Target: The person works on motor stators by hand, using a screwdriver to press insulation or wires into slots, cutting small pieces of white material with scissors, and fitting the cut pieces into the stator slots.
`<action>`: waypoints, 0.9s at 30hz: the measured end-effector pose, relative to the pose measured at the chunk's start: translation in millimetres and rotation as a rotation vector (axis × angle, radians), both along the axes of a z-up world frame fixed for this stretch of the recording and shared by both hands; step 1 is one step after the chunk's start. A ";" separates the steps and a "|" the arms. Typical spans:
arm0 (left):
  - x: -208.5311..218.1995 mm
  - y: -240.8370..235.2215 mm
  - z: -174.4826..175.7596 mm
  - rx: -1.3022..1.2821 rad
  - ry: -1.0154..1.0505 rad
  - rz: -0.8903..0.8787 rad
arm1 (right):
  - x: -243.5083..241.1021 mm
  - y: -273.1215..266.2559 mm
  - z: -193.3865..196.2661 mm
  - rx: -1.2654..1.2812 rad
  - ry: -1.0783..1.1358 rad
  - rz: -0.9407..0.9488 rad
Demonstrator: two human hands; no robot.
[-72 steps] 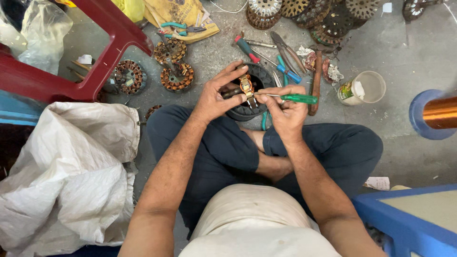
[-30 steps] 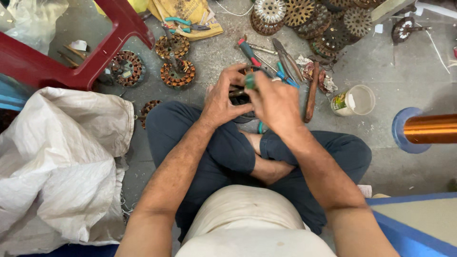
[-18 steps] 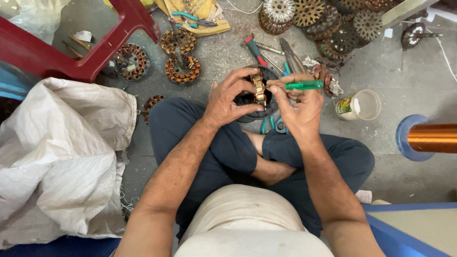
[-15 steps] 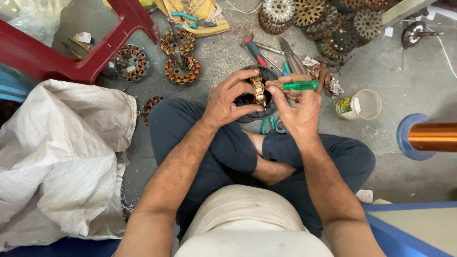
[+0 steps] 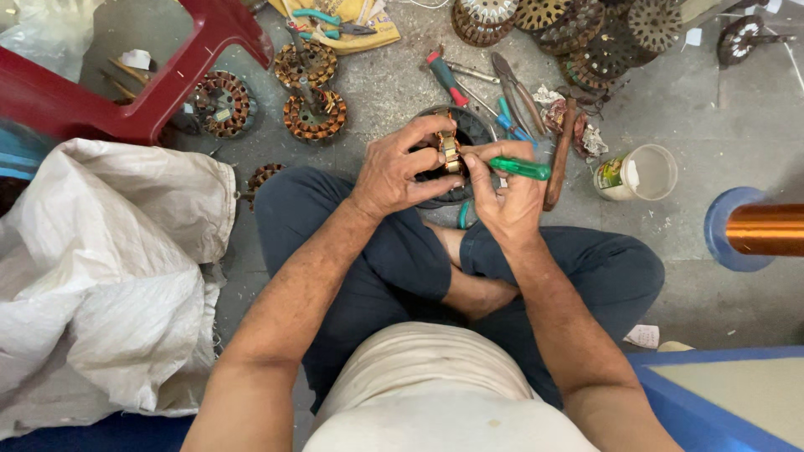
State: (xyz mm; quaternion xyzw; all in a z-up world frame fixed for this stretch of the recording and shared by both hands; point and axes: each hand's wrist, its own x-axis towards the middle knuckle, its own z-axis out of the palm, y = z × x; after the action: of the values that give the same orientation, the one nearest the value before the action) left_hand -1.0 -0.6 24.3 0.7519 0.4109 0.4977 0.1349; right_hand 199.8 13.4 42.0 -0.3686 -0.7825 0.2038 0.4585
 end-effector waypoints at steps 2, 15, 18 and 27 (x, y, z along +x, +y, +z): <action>-1.1 -0.5 2.1 0.036 0.029 0.022 | -1.8 0.5 -2.4 -0.039 0.092 0.025; 5.5 -3.8 -6.2 0.077 0.051 0.042 | 7.4 15.2 9.3 -0.277 0.104 0.031; 6.4 -2.4 -8.1 0.065 0.043 0.030 | 9.4 15.3 12.1 -0.241 0.011 -0.011; 7.7 -7.5 -6.9 0.106 0.142 0.086 | 6.7 1.6 9.1 0.025 -0.045 0.002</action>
State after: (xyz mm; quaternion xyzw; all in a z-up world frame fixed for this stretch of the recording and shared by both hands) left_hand 6.7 -8.1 17.4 0.7730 0.4245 0.4693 0.0439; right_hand 206.4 15.0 51.1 -0.3667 -0.7955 0.1863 0.4451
